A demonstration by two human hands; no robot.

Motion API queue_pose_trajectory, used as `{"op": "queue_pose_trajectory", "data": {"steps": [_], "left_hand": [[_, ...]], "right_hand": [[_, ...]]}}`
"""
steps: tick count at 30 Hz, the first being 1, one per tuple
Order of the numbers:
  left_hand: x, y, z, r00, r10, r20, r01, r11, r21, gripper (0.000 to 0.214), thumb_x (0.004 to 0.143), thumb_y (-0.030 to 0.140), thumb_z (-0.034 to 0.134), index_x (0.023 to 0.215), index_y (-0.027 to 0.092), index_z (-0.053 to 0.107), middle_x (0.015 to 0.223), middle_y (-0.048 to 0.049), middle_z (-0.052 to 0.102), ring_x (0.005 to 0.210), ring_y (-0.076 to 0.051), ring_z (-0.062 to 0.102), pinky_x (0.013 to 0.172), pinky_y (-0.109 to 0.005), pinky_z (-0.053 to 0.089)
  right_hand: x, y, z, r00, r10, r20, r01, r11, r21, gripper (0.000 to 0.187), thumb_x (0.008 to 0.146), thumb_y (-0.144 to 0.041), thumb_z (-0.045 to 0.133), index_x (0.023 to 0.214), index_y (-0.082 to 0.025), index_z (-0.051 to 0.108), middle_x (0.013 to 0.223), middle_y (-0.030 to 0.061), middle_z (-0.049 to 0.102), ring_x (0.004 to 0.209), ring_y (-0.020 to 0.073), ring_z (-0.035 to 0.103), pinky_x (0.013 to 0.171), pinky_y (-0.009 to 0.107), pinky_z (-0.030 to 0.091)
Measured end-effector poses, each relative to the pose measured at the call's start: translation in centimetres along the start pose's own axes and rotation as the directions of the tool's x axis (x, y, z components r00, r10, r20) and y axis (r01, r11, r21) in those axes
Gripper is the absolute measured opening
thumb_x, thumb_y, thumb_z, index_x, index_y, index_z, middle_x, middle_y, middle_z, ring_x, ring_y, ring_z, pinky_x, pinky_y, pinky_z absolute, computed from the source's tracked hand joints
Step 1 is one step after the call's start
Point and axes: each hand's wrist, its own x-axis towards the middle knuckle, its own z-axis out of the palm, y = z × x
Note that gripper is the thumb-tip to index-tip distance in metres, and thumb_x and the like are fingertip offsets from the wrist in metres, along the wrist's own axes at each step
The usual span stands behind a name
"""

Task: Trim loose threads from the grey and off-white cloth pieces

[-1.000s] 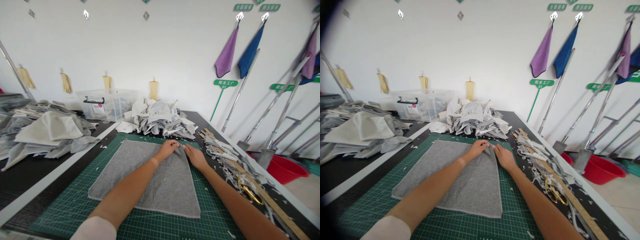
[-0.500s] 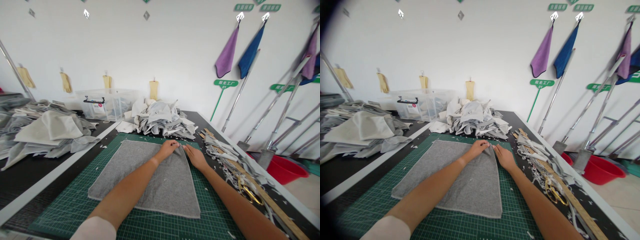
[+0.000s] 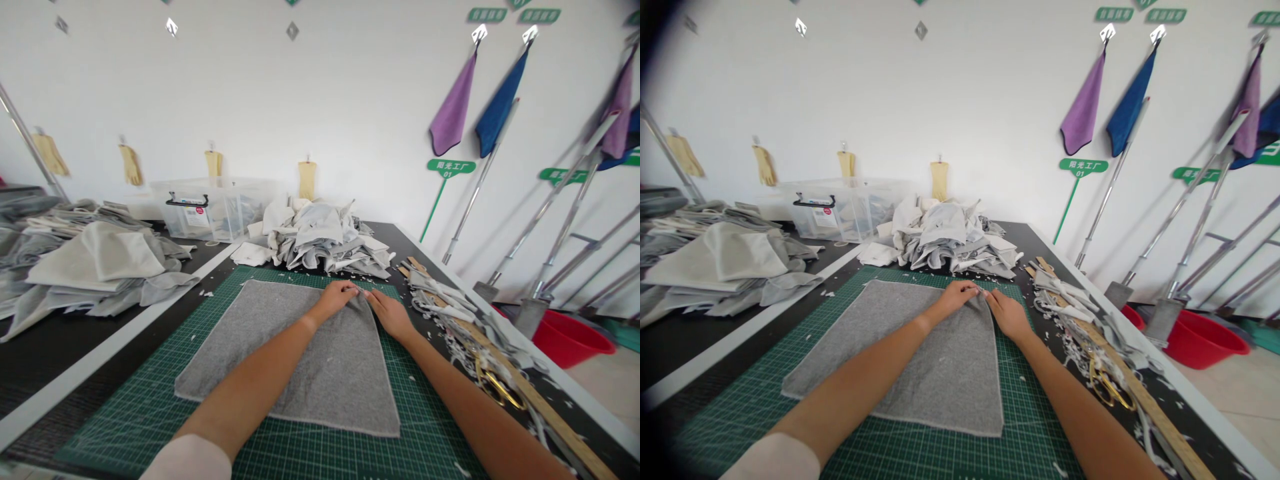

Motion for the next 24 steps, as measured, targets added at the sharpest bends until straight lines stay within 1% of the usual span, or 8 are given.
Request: {"op": "queue_pose_trajectory", "data": {"steps": [4,7,10,14,17,20,22,24], "left_hand": [[-0.1,0.1,0.0,1.000,0.008,0.019,-0.007,1.000,-0.010,0.030,0.086,0.038,0.062,0.096,0.014,0.077,0.087,-0.0050,0.074,0.079,-0.017,0.064,0.073,-0.025,0.046],[-0.2,0.2,0.0,1.000,0.011,0.017,-0.011,1.000,0.000,0.032,0.087,0.041,0.062,0.093,0.014,0.076,0.084,-0.0043,0.073,0.076,-0.016,0.062,0.069,-0.024,0.044],[-0.2,0.2,0.0,1.000,0.008,0.013,-0.008,1.000,0.009,0.033,0.087,0.043,0.062,0.092,0.014,0.076,0.084,-0.0044,0.073,0.077,-0.017,0.062,0.070,-0.024,0.044],[-0.3,0.4,0.0,1.000,-0.002,0.018,0.002,1.000,0.026,0.033,0.087,0.042,0.061,0.093,0.014,0.076,0.083,-0.0047,0.073,0.076,-0.017,0.062,0.071,-0.025,0.045],[-0.4,0.7,-0.1,1.000,0.003,0.008,-0.003,0.998,0.060,0.031,0.087,0.041,0.061,0.093,0.014,0.075,0.082,-0.0040,0.072,0.075,-0.016,0.062,0.070,-0.025,0.044],[-0.6,1.0,-0.1,1.000,0.020,0.002,-0.020,0.997,0.073,0.030,0.087,0.041,0.061,0.094,0.015,0.075,0.082,-0.0035,0.071,0.074,-0.016,0.061,0.070,-0.025,0.044],[-0.6,1.1,-0.1,1.000,0.020,0.005,-0.020,0.998,0.061,0.031,0.087,0.040,0.060,0.095,0.015,0.075,0.083,-0.0034,0.071,0.074,-0.015,0.060,0.070,-0.025,0.044],[-0.5,1.0,0.0,1.000,0.022,0.004,-0.022,0.999,0.046,0.030,0.088,0.039,0.059,0.095,0.015,0.075,0.083,-0.0031,0.071,0.074,-0.015,0.060,0.070,-0.024,0.044]], "right_hand": [[0.0,-0.1,0.0,1.000,-0.005,0.000,0.005,1.000,-0.009,0.050,0.104,-0.060,0.022,0.084,-0.025,0.052,0.077,0.0019,0.065,0.077,0.0206,0.065,0.064,0.025,0.034],[0.0,0.0,0.1,1.000,-0.017,-0.010,0.017,1.000,-0.001,0.050,0.104,-0.058,0.022,0.085,-0.025,0.054,0.079,0.0028,0.066,0.078,0.0206,0.065,0.066,0.026,0.036],[0.0,0.1,0.1,1.000,-0.014,-0.022,0.014,1.000,0.018,0.050,0.104,-0.058,0.023,0.084,-0.025,0.054,0.079,0.0028,0.066,0.078,0.0205,0.065,0.067,0.026,0.037],[0.0,0.0,-0.1,0.999,-0.010,-0.039,0.013,0.996,0.088,0.049,0.104,-0.059,0.025,0.084,-0.025,0.055,0.080,0.0020,0.066,0.078,0.0205,0.064,0.069,0.026,0.038],[0.1,-0.1,-0.2,0.998,0.024,-0.052,-0.016,0.988,0.150,0.051,0.102,-0.062,0.027,0.081,-0.025,0.055,0.077,0.0011,0.064,0.076,0.0204,0.062,0.069,0.027,0.038],[0.4,0.1,-0.3,0.997,0.051,-0.056,-0.038,0.976,0.216,0.051,0.099,-0.064,0.031,0.078,-0.024,0.055,0.074,0.0000,0.063,0.074,0.0197,0.060,0.068,0.027,0.039],[0.6,0.3,-0.2,0.997,0.070,-0.037,-0.057,0.961,0.271,0.049,0.097,-0.065,0.036,0.084,-0.024,0.059,0.073,-0.0009,0.062,0.071,0.0192,0.058,0.066,0.027,0.040],[0.8,0.4,0.0,0.995,0.102,-0.018,-0.091,0.946,0.311,0.044,0.091,-0.066,0.047,0.092,-0.024,0.062,0.074,-0.0010,0.063,0.071,0.0193,0.057,0.065,0.027,0.040]]}}
